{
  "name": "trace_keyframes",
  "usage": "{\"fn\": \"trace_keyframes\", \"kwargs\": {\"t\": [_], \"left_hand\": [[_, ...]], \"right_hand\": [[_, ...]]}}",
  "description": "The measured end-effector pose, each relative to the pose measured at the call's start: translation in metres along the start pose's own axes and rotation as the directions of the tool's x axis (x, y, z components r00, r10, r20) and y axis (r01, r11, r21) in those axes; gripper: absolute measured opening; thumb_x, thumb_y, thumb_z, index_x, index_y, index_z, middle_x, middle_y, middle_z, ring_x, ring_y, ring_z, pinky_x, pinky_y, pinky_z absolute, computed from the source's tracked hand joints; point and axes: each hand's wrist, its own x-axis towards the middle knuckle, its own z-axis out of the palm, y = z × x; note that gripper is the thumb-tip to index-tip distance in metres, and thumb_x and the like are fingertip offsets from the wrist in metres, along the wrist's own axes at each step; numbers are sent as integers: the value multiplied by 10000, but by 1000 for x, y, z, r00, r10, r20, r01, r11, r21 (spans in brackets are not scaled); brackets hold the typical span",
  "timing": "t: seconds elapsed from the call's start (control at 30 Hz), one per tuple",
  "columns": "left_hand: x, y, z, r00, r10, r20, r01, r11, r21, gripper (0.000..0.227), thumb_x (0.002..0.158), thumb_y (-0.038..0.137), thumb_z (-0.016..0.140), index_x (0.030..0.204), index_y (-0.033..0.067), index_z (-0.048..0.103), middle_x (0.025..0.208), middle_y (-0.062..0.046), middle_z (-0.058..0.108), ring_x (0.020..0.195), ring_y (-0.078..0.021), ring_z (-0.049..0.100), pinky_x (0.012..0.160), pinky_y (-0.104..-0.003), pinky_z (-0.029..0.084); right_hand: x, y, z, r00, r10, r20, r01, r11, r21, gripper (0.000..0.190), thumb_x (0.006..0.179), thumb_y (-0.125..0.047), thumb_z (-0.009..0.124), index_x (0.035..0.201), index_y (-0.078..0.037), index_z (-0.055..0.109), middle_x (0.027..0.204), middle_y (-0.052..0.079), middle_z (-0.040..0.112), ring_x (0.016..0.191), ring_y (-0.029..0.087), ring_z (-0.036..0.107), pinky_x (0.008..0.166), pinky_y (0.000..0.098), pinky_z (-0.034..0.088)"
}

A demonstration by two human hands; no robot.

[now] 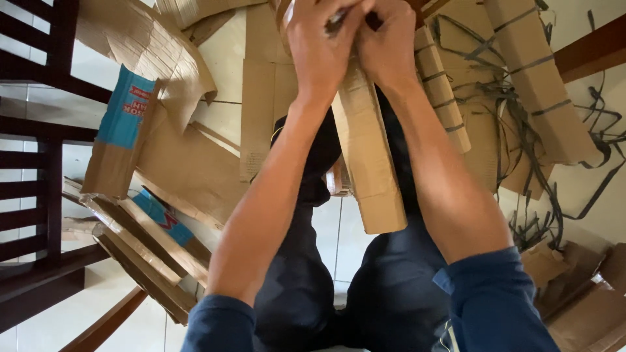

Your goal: The person sits on the floor and wraps protective cardboard around the legs of a wooden stool, securing the cardboard in place using thin ties.

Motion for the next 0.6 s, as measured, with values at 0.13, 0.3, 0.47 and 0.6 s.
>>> {"fn": "trace_keyframes", "kwargs": {"t": [0.13,0.3,0.47,0.6], "left_hand": [[6,-34,9,993,-26,114,3,980,200,302,847,343,750,930,58,691,862,-111,678,793,-276,590,734,-416,511],[11,-45,5,984,-42,173,18,990,139,350,830,319,788,887,4,647,768,-115,690,636,-196,679,621,-352,601],[-25,-61,-11,849,-529,-12,511,827,-235,800,871,278,767,1443,-51,315,1389,-215,421,1295,-318,589,1104,-416,527],[-12,1,-22,221,-890,398,974,219,-51,1226,490,658,652,1454,-61,416,1351,-220,564,1194,-339,598,934,-478,509]], "right_hand": [[-1,11,-3,984,27,178,-60,981,182,152,946,95,611,1061,154,691,915,134,698,760,183,541,670,306,477],[2,19,-5,964,116,239,-175,954,245,179,1044,83,563,1083,108,736,883,83,676,692,121,488,612,262,425],[7,8,-13,848,384,365,-524,714,464,285,1102,-264,500,1110,-72,711,908,-13,647,826,70,552,805,220,452],[5,25,-4,795,478,373,-606,601,522,241,1080,-235,540,1080,-105,744,886,-36,664,821,43,554,825,203,454]]}}
